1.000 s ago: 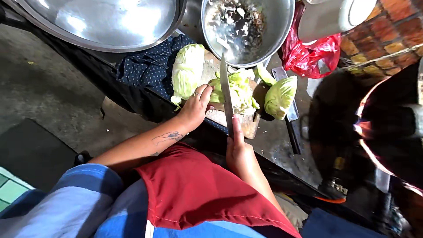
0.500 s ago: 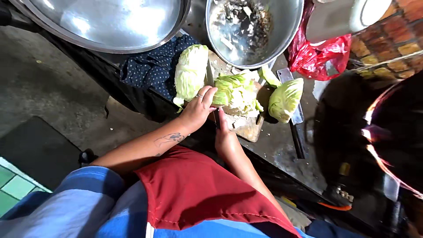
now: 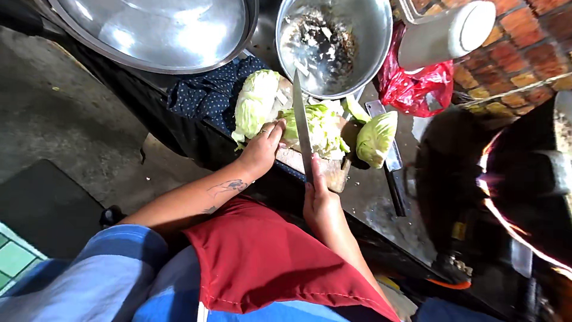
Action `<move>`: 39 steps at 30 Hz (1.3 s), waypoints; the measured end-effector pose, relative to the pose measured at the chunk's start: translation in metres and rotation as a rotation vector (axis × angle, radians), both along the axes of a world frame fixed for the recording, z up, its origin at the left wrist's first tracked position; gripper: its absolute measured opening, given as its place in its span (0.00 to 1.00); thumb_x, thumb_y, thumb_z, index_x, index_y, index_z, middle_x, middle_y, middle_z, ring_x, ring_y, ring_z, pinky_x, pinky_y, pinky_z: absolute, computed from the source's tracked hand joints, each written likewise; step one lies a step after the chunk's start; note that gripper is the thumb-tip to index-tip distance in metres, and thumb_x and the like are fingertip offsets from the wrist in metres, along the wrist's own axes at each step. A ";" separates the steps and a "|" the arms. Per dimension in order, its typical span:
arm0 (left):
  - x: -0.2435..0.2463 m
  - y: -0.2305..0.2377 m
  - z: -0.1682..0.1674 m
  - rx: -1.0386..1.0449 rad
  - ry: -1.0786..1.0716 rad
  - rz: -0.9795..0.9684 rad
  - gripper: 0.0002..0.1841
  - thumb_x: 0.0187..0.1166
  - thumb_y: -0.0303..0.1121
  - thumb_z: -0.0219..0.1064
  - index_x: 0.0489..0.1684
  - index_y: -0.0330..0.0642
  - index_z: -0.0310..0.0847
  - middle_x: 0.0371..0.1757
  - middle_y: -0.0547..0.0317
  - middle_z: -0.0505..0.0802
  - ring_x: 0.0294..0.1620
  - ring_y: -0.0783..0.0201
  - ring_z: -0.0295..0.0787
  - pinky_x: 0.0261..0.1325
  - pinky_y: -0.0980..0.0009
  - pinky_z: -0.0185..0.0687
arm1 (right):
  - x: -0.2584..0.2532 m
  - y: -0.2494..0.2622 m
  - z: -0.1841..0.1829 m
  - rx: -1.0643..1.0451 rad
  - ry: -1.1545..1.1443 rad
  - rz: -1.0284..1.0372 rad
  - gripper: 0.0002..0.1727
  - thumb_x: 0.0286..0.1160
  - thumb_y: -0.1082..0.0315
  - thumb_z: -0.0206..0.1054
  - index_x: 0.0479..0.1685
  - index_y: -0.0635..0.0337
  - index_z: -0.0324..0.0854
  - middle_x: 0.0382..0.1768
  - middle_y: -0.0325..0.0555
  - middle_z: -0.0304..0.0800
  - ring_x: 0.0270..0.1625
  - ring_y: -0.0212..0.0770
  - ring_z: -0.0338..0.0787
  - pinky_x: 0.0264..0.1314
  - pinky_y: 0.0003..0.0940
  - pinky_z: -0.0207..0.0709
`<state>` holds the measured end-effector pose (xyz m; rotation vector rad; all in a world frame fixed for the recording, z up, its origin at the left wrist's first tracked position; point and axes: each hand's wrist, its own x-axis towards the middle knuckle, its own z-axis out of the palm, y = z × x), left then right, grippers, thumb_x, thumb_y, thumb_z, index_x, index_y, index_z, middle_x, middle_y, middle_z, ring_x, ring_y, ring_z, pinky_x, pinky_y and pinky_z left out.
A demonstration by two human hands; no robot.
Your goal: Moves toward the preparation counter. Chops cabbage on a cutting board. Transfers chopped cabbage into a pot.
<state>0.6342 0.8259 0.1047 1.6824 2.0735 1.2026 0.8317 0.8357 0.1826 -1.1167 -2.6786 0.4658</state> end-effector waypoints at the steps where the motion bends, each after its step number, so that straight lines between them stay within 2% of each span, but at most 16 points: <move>1: 0.000 0.001 -0.001 0.011 0.003 0.004 0.24 0.87 0.28 0.61 0.80 0.26 0.70 0.77 0.34 0.82 0.78 0.43 0.82 0.81 0.55 0.74 | -0.002 0.000 -0.003 -0.007 -0.018 -0.012 0.36 0.86 0.71 0.51 0.96 0.55 0.50 0.22 0.50 0.88 0.20 0.49 0.87 0.26 0.48 0.83; 5: -0.001 0.003 -0.008 0.087 0.010 0.027 0.23 0.83 0.26 0.65 0.75 0.25 0.75 0.73 0.34 0.85 0.74 0.42 0.85 0.78 0.53 0.78 | -0.009 0.001 -0.007 -0.045 -0.062 -0.039 0.38 0.85 0.72 0.53 0.97 0.53 0.47 0.22 0.50 0.88 0.20 0.50 0.88 0.26 0.51 0.84; 8: -0.001 0.002 -0.010 0.105 0.011 0.027 0.23 0.82 0.24 0.65 0.76 0.25 0.75 0.74 0.32 0.85 0.74 0.42 0.85 0.78 0.54 0.78 | -0.015 0.006 -0.020 -0.144 -0.117 -0.045 0.41 0.86 0.72 0.54 0.98 0.46 0.41 0.22 0.49 0.88 0.20 0.51 0.88 0.25 0.54 0.84; 10: -0.001 0.004 -0.011 0.116 0.007 0.032 0.24 0.81 0.24 0.66 0.77 0.25 0.74 0.74 0.32 0.85 0.74 0.42 0.85 0.77 0.55 0.79 | -0.020 0.009 -0.030 -0.159 -0.116 -0.042 0.41 0.86 0.72 0.54 0.98 0.46 0.41 0.21 0.50 0.87 0.19 0.52 0.88 0.24 0.55 0.83; 12: -0.002 0.003 -0.013 0.124 0.011 0.038 0.24 0.82 0.25 0.67 0.77 0.26 0.75 0.73 0.32 0.85 0.73 0.42 0.86 0.76 0.55 0.80 | -0.024 0.009 -0.035 -0.176 -0.148 -0.047 0.40 0.87 0.72 0.53 0.98 0.46 0.41 0.21 0.50 0.87 0.21 0.54 0.89 0.26 0.55 0.84; 14: -0.002 0.003 -0.014 0.129 0.022 0.038 0.25 0.83 0.28 0.67 0.77 0.26 0.75 0.73 0.33 0.86 0.73 0.43 0.87 0.76 0.55 0.80 | -0.032 0.009 -0.035 -0.244 -0.263 -0.080 0.41 0.89 0.70 0.51 0.99 0.43 0.35 0.24 0.52 0.88 0.26 0.56 0.91 0.31 0.57 0.85; 17: -0.003 0.004 -0.014 0.137 0.038 0.030 0.25 0.84 0.31 0.67 0.78 0.27 0.75 0.73 0.33 0.86 0.73 0.43 0.86 0.77 0.55 0.79 | -0.041 0.012 -0.038 -0.273 -0.329 -0.114 0.42 0.90 0.70 0.49 0.99 0.38 0.32 0.24 0.53 0.88 0.28 0.57 0.92 0.33 0.58 0.85; 19: -0.004 0.001 -0.012 0.098 0.048 0.024 0.26 0.86 0.32 0.65 0.81 0.28 0.72 0.75 0.32 0.84 0.75 0.42 0.85 0.79 0.55 0.77 | -0.040 0.013 -0.039 -0.294 -0.314 -0.100 0.42 0.89 0.71 0.49 0.99 0.39 0.31 0.25 0.53 0.89 0.27 0.58 0.92 0.33 0.59 0.85; 21: -0.001 -0.002 -0.008 0.038 0.056 0.004 0.28 0.89 0.32 0.61 0.86 0.28 0.65 0.79 0.30 0.79 0.78 0.41 0.81 0.81 0.55 0.75 | -0.036 0.018 -0.037 -0.324 -0.276 -0.077 0.42 0.89 0.72 0.49 0.99 0.40 0.31 0.26 0.55 0.89 0.27 0.58 0.91 0.34 0.60 0.85; 23: -0.001 -0.004 -0.007 0.009 0.063 -0.001 0.29 0.91 0.31 0.57 0.88 0.27 0.59 0.82 0.28 0.75 0.80 0.40 0.79 0.82 0.55 0.73 | -0.032 0.023 -0.025 -0.330 -0.239 -0.057 0.41 0.89 0.71 0.50 0.99 0.39 0.35 0.27 0.55 0.89 0.26 0.58 0.91 0.33 0.60 0.84; 24: -0.001 -0.007 -0.008 0.023 0.048 0.010 0.28 0.90 0.30 0.57 0.88 0.26 0.60 0.82 0.28 0.75 0.80 0.40 0.80 0.81 0.55 0.75 | -0.030 0.022 -0.016 -0.315 -0.221 -0.048 0.41 0.90 0.71 0.50 0.99 0.38 0.37 0.28 0.55 0.90 0.26 0.57 0.90 0.33 0.60 0.85; 28: -0.001 -0.007 -0.011 0.098 -0.039 0.061 0.20 0.84 0.25 0.64 0.73 0.27 0.77 0.74 0.31 0.84 0.72 0.39 0.86 0.73 0.51 0.83 | -0.014 0.010 0.007 -0.074 -0.070 -0.017 0.38 0.88 0.70 0.52 0.98 0.44 0.45 0.24 0.50 0.89 0.22 0.51 0.88 0.27 0.52 0.84; 30: -0.001 -0.006 -0.012 0.129 -0.041 0.066 0.18 0.84 0.27 0.64 0.70 0.28 0.80 0.70 0.33 0.86 0.68 0.41 0.89 0.69 0.53 0.85 | -0.010 0.007 0.006 0.031 0.012 0.009 0.37 0.86 0.71 0.52 0.97 0.50 0.48 0.23 0.48 0.88 0.20 0.48 0.87 0.23 0.49 0.83; 32: -0.002 -0.005 -0.013 0.158 -0.051 0.071 0.16 0.84 0.28 0.65 0.65 0.28 0.83 0.66 0.34 0.88 0.64 0.43 0.90 0.67 0.55 0.87 | -0.009 0.006 0.003 0.044 0.044 0.033 0.38 0.85 0.72 0.53 0.97 0.52 0.49 0.22 0.47 0.87 0.19 0.47 0.86 0.23 0.47 0.83; 34: -0.002 -0.003 -0.016 0.192 -0.041 0.081 0.12 0.82 0.28 0.67 0.56 0.27 0.86 0.61 0.35 0.90 0.60 0.44 0.92 0.64 0.55 0.88 | -0.008 0.004 -0.005 0.029 0.039 0.043 0.38 0.84 0.72 0.54 0.96 0.54 0.51 0.20 0.47 0.86 0.18 0.46 0.85 0.24 0.47 0.82; 39: -0.004 -0.003 -0.019 0.239 -0.003 0.116 0.07 0.80 0.25 0.68 0.41 0.28 0.88 0.49 0.38 0.91 0.51 0.47 0.92 0.58 0.59 0.89 | -0.011 0.001 -0.019 0.023 -0.042 0.012 0.37 0.84 0.72 0.52 0.96 0.52 0.52 0.22 0.50 0.89 0.22 0.51 0.90 0.29 0.50 0.85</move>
